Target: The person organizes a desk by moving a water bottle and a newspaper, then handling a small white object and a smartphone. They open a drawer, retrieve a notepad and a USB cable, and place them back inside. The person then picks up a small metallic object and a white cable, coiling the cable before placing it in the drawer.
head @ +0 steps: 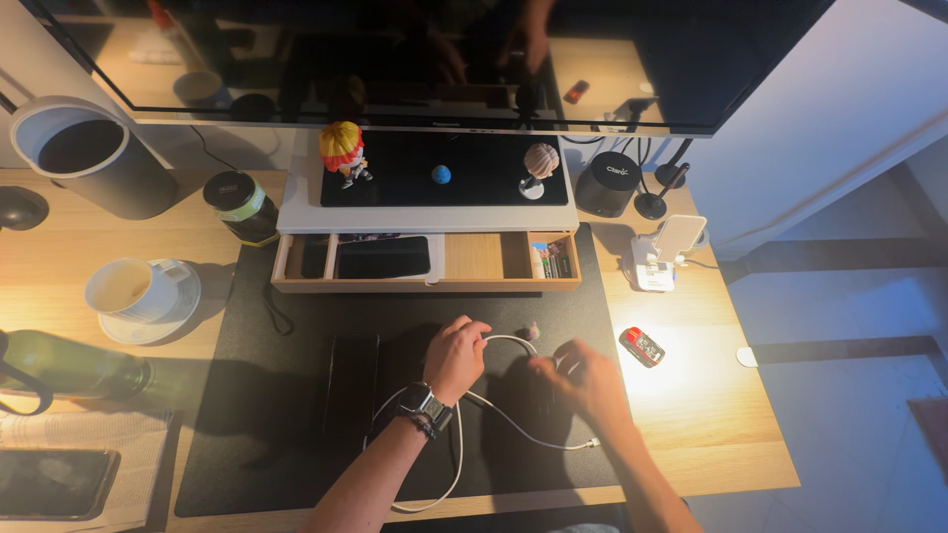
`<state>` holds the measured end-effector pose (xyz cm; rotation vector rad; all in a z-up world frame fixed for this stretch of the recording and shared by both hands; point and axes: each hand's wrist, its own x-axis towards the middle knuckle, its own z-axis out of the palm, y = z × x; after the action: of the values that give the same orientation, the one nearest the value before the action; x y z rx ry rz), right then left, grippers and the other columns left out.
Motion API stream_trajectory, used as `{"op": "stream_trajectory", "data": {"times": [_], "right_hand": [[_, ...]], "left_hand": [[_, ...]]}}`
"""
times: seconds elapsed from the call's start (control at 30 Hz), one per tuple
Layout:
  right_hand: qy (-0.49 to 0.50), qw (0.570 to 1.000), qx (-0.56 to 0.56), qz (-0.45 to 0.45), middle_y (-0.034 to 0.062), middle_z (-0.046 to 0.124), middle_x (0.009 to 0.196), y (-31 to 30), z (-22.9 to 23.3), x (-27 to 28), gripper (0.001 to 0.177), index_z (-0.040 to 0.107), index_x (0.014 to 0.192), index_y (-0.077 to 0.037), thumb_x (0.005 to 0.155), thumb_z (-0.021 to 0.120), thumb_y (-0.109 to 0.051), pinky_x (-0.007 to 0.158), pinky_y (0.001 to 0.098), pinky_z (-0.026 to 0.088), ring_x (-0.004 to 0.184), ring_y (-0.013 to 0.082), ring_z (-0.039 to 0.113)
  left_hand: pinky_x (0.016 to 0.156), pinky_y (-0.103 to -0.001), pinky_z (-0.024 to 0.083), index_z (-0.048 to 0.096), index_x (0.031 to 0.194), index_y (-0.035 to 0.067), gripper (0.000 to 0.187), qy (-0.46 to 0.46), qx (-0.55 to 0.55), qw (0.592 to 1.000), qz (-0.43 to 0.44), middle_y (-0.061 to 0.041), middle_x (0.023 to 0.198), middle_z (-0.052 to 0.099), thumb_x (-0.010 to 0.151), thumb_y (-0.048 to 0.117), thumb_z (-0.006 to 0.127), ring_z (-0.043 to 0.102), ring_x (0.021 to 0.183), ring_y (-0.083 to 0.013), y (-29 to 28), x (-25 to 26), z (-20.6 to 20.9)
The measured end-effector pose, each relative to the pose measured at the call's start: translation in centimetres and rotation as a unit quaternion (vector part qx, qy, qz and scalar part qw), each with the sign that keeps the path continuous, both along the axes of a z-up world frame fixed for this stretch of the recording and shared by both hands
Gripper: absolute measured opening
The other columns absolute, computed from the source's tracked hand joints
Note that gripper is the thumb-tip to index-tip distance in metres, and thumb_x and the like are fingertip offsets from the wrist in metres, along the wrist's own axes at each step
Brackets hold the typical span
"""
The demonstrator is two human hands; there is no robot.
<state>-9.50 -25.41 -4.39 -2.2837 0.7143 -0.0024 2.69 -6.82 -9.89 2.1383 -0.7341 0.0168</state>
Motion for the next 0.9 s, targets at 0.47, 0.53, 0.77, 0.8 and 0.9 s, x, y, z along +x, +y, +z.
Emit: {"op": "stream_trajectory", "data": {"times": [0.47,0.53,0.77,0.8,0.9], "right_hand": [[-0.279,0.953,0.115,0.007,0.0094,0.063,0.114,-0.2,0.4,-4.2,0.039,0.074,0.115,-0.007,0.076,0.076,-0.013,0.083,0.0360,0.059,0.099,0.0224,0.071],[-0.324,0.938,0.122,-0.011,0.0083,0.059,0.119,-1.0,1.2,-5.0,0.042,0.070,0.119,-0.006,0.077,0.073,-0.008,0.087,0.0340,0.062,0.103,0.0209,0.070],[-0.454,0.874,-0.127,-0.117,0.0093,0.058,0.129,-9.0,2.6,-8.4,0.043,0.063,0.127,-0.003,0.085,0.073,0.006,0.104,0.0336,0.054,0.121,0.0204,0.060],[-0.431,0.865,-0.208,-0.154,0.0097,0.057,0.127,-10.4,2.4,-9.1,0.038,0.065,0.125,-0.002,0.089,0.076,0.006,0.107,0.0345,0.052,0.120,0.0206,0.059],[-0.392,0.853,-0.196,-0.282,0.0094,0.059,0.133,-15.1,1.4,-10.7,0.037,0.069,0.129,-0.004,0.095,0.082,-0.001,0.083,0.0303,0.047,0.113,0.0180,0.058]], "left_hand": [[0.062,-0.034,0.057,0.074,0.110,0.008,0.027,0.055,-0.060,0.992,-0.097,-0.006,0.088,0.073,0.085,0.015,0.073,0.072,0.069,-0.0199,-1.2,-1.3,4.0],[0.055,-0.029,0.056,0.075,0.113,0.009,0.025,0.124,-0.096,0.976,-0.150,-0.002,0.078,0.073,0.093,0.022,0.072,0.071,0.060,-0.0115,-1.8,-2.1,5.5],[0.043,-0.022,0.029,0.075,0.101,0.005,0.027,0.428,-0.080,0.822,-0.366,0.009,0.058,0.050,0.105,0.026,0.058,0.039,0.048,-0.0007,2.9,-2.3,12.5],[0.044,-0.021,0.031,0.075,0.099,0.004,0.029,0.410,-0.072,0.826,-0.380,0.009,0.059,0.052,0.105,0.026,0.058,0.040,0.049,-0.0010,4.0,-2.1,13.4],[0.042,-0.022,0.029,0.069,0.093,0.005,0.028,0.459,-0.070,0.796,-0.387,0.008,0.058,0.048,0.105,0.027,0.057,0.038,0.048,-0.0020,7.2,-1.6,15.6]]}}
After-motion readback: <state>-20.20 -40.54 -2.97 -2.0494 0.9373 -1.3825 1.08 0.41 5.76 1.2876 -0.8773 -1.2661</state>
